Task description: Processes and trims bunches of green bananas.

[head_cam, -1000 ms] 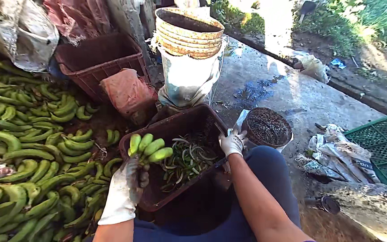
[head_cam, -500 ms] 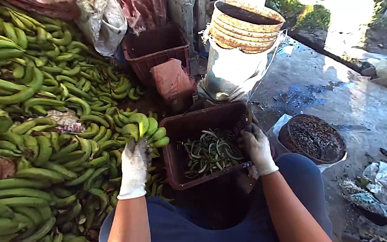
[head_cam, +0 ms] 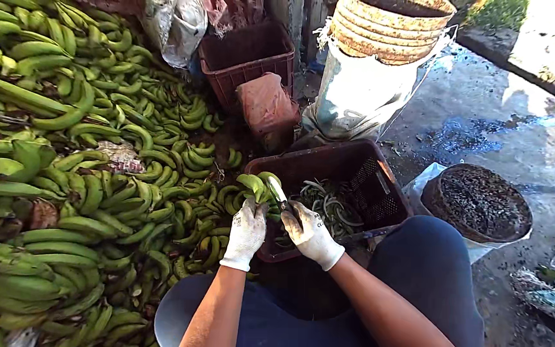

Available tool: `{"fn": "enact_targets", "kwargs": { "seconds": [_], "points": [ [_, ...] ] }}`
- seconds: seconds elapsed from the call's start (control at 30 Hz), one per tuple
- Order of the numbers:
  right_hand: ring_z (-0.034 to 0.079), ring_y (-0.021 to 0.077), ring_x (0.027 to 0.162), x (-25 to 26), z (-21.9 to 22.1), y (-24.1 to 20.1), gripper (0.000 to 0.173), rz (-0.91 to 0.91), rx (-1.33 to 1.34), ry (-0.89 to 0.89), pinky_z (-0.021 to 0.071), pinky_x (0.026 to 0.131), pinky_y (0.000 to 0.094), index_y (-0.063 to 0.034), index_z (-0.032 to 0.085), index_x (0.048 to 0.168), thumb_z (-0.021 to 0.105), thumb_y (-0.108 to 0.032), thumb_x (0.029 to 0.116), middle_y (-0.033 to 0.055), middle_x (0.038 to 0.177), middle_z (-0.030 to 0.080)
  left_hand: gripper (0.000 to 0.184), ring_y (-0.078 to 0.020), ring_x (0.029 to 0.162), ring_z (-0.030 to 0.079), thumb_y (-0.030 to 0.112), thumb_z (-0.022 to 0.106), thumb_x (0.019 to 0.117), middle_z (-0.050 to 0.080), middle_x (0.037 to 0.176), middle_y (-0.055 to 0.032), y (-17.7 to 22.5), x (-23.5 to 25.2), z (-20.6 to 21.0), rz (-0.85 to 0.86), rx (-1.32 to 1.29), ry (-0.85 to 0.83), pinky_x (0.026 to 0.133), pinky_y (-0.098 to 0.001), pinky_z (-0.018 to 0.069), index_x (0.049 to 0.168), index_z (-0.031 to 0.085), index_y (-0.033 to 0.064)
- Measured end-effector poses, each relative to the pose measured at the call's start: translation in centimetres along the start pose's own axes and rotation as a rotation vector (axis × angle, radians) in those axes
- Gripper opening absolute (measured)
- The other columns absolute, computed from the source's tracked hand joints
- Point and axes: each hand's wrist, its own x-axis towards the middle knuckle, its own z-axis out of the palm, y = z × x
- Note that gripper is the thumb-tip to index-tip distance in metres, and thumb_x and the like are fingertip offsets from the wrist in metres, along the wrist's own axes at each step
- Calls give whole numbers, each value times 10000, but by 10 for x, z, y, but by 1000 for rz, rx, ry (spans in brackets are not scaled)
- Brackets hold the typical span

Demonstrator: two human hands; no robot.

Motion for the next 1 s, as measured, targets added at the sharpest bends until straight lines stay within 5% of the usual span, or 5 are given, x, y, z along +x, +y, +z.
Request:
{"fn": "enact_targets", "kwargs": {
  "seconds": [0.1,0.3,0.4,0.57,1.0],
  "points": [
    [677,199,1109,0,-3,-7,472,115,-143,-63,525,1002,427,-94,615,1358,405,-401,1068,101,1177,713,413,-268,1104,659,342,469,1078,676,1180,-174,8,-1,6,11,-3,12,1008,-487,500,1325,596,37],
    [661,266,1164,0,-5,-24,496,259,-350,-181,515,999,489,-89,579,1362,336,-420,1084,133,1213,689,452,-290,1195,633,333,447,1087,649,1275,-198,11,-3,15,3,24,21,1066,-489,474,1386,560,13],
    [659,271,1172,-2,-1,-24,503,294,-335,-201,512,1006,492,-82,566,1371,331,-424,1086,136,1211,689,403,-263,1042,676,316,467,1083,678,1155,-177,13,-1,19,-9,-27,56,971,-476,525,1336,583,25],
    [658,262,1137,-7,-2,-22,482,332,-244,-223,513,980,484,-82,591,1292,333,-433,1085,130,1155,684,411,-249,1026,679,308,462,1087,682,1154,-175,13,1,24,-39,-87,93,961,-452,533,1352,577,17],
    [658,266,1153,-17,12,-20,503,392,-213,-213,518,979,491,-89,558,1339,295,-442,1096,127,1181,679,337,-179,782,652,272,495,1081,670,955,-127,11,4,43,-172,-322,185,754,-366,564,1206,641,-5]
  ]
}}
